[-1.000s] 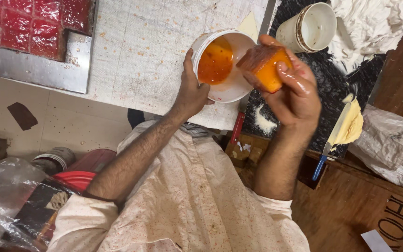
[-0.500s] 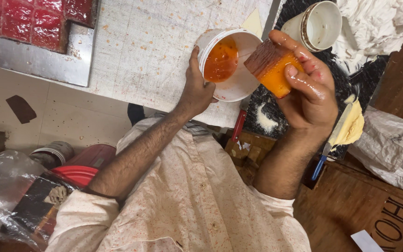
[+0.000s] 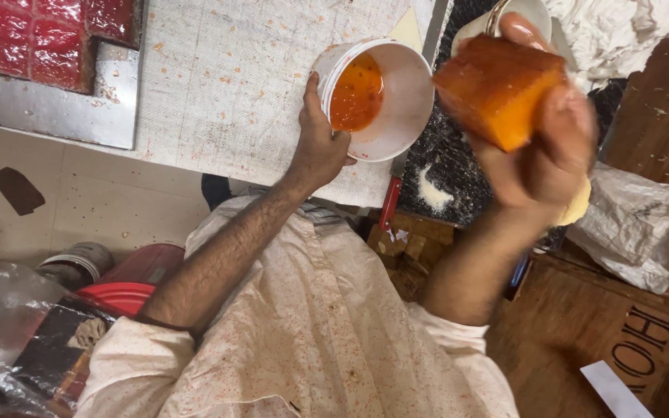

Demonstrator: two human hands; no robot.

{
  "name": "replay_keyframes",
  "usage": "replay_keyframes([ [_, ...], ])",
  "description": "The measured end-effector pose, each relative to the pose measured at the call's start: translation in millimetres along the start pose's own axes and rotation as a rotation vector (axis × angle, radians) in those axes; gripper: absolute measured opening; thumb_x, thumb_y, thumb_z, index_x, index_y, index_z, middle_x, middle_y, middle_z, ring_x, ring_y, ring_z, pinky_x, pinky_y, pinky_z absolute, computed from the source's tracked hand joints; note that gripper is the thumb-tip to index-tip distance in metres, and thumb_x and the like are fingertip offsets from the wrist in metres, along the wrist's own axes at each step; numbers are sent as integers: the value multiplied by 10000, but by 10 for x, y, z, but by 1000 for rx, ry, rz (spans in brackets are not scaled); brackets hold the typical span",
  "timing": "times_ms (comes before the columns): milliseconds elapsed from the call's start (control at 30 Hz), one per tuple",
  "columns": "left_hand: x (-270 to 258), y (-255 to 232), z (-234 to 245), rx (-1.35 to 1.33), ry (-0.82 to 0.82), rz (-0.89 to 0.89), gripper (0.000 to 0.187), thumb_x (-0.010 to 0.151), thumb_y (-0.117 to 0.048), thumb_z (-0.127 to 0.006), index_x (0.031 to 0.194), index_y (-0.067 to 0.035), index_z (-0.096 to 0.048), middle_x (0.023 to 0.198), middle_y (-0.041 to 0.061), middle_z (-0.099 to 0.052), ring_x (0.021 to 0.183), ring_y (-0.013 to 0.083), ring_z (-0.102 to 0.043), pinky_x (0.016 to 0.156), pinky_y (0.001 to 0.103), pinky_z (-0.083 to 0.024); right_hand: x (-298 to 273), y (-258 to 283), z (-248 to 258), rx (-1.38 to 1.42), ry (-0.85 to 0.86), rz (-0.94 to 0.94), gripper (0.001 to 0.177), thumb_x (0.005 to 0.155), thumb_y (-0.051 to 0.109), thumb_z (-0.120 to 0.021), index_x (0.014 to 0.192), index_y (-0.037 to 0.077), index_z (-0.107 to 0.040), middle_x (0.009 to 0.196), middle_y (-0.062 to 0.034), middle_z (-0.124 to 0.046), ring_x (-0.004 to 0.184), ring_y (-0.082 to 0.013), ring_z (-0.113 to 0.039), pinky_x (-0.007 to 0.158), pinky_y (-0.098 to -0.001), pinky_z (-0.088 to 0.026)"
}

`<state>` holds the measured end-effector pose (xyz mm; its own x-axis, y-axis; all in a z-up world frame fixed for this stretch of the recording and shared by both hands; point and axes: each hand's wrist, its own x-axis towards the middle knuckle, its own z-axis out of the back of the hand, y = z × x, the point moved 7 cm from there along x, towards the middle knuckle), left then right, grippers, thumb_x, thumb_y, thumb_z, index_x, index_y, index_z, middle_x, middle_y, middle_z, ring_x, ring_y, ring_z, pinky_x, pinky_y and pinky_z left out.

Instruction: The person repeatedly dips a sponge into a bucket of orange liquid and applies it to the surface of rectangular red blocks arranged on a tray. The person also pours some of the liquid into a small container and handles a tray of wood shavings.

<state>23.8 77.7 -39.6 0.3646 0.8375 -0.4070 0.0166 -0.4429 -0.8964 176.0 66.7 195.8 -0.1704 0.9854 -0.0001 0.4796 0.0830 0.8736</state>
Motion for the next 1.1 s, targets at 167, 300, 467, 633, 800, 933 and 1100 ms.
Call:
replay_keyframes([
  [167, 18, -210, 44, -9, 7, -110, 966, 884, 112, -492, 1564, -98, 162, 1517, 294, -139, 1377, 473, -402, 735, 332, -665, 217, -1225, 408, 490, -284, -292, 482, 1010, 362, -704, 1398, 121, -548, 1385, -91, -609, 1282, -252, -551, 1102, -506, -472],
  [300, 41, -190, 98, -165, 60, -34, 949, 891, 123, -449, 1579, -118, 158, 1511, 298, -286, 1268, 408, -599, 755, 340, -657, 153, -1618, 600, 572, -395, -298, 471, 1002, 356, -681, 1410, 166, -541, 1440, -58, -589, 1362, -263, -552, 1167, -548, -478],
  [467, 95, -153, 90, -275, 108, -9, 930, 935, 118, -420, 1558, -167, 209, 1561, 257, -302, 1221, 357, -663, 764, 398, -663, 172, -1655, 665, 586, -458, -101, 542, 1008, 407, -651, 1433, 96, -521, 1416, -131, -569, 1339, -305, -538, 1152, -591, -469],
  [633, 254, 114, 169, -288, 100, 62, 883, 1022, 26, -456, 1568, -191, 203, 1557, 264, -370, 1226, 373, -650, 826, 426, -700, 208, -1812, 751, 769, -465, -79, 578, 1051, 427, -607, 1462, 39, -488, 1395, -208, -552, 1347, -354, -500, 1152, -577, -460],
  [800, 410, 66, 293, -127, 97, -94, 855, 1054, 102, -438, 1639, -182, 117, 1674, 268, -302, 1469, 377, -530, 1030, 447, -610, 270, -1790, 744, 857, -533, -163, 543, 973, 407, -619, 1386, 71, -512, 1393, -251, -522, 1340, -430, -490, 1106, -629, -461],
  [933, 394, 21, 348, -96, 54, 65, 829, 1004, 39, -413, 1610, -221, 91, 1610, 220, -312, 1363, 342, -585, 860, 429, -655, -149, -1324, 850, 893, -321, 127, 519, 1060, 393, -643, 1440, 60, -527, 1470, -194, -540, 1391, -357, -506, 1188, -557, -494],
  [1100, 315, -103, 309, -10, 45, 81, 809, 1004, 9, -389, 1608, -230, 93, 1618, 215, -301, 1343, 340, -613, 832, 420, -659, -1375, -1075, 1607, -22, -817, 209, 733, 947, 391, -771, 1520, 39, -479, 1389, -200, -585, 1291, -350, -583, 1144, -565, -498],
])
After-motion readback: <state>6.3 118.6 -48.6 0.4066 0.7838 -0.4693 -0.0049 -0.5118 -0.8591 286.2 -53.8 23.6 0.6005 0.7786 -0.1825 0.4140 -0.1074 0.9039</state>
